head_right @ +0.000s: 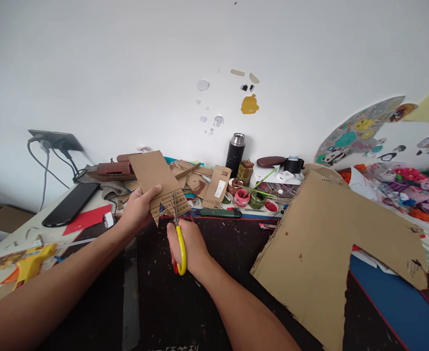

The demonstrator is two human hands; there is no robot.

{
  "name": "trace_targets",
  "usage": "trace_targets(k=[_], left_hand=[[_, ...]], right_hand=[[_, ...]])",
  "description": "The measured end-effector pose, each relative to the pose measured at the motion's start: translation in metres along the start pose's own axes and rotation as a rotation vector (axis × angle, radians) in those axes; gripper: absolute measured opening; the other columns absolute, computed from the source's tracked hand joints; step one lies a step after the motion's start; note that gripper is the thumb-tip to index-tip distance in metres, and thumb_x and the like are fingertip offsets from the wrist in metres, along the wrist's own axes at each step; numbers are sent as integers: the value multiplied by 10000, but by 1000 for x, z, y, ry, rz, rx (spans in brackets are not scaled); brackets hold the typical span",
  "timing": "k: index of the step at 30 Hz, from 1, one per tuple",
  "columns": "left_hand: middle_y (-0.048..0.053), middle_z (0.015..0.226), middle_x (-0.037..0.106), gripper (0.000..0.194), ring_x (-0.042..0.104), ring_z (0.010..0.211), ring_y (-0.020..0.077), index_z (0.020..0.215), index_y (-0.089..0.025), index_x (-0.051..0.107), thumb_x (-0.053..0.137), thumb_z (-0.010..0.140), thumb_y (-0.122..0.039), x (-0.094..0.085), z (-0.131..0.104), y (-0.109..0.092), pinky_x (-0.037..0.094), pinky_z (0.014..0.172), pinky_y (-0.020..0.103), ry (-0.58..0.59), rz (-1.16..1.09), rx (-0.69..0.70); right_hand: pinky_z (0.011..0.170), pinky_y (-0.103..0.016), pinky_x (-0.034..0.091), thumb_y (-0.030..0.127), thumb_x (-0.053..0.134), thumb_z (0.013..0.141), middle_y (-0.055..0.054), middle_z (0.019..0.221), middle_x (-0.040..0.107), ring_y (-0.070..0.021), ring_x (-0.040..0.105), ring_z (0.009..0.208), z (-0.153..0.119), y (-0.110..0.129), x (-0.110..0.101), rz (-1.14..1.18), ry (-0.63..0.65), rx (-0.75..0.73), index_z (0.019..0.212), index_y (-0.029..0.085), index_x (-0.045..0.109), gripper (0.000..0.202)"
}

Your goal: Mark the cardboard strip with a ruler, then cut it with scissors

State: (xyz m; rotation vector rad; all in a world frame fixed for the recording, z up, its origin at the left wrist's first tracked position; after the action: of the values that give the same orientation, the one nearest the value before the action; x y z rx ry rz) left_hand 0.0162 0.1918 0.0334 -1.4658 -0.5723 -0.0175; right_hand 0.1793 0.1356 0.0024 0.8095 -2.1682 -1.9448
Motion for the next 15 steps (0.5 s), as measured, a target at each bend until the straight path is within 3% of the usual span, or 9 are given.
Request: trace_targets(k=[15], left_hand=[[111, 965, 842, 579, 812, 852, 321, 1032, -149, 757, 974, 601, -470, -1, 0, 1, 681, 748, 428, -1, -14, -19]], right_hand=[[397, -212, 385, 372, 527, 1127, 91, 431, 491, -140, 520, 330, 2, 1, 4, 88, 17, 15, 796, 262, 469, 353]])
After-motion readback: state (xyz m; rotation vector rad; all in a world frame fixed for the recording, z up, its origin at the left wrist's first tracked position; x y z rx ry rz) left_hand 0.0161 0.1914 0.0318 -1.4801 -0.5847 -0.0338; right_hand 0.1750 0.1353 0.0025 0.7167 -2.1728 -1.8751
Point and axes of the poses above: each hand's wrist, its own z-axis towards the middle knuckle, its own x-axis out of the palm, y = z × x, the point moved 6 cm from there along z, towards the middle knuckle
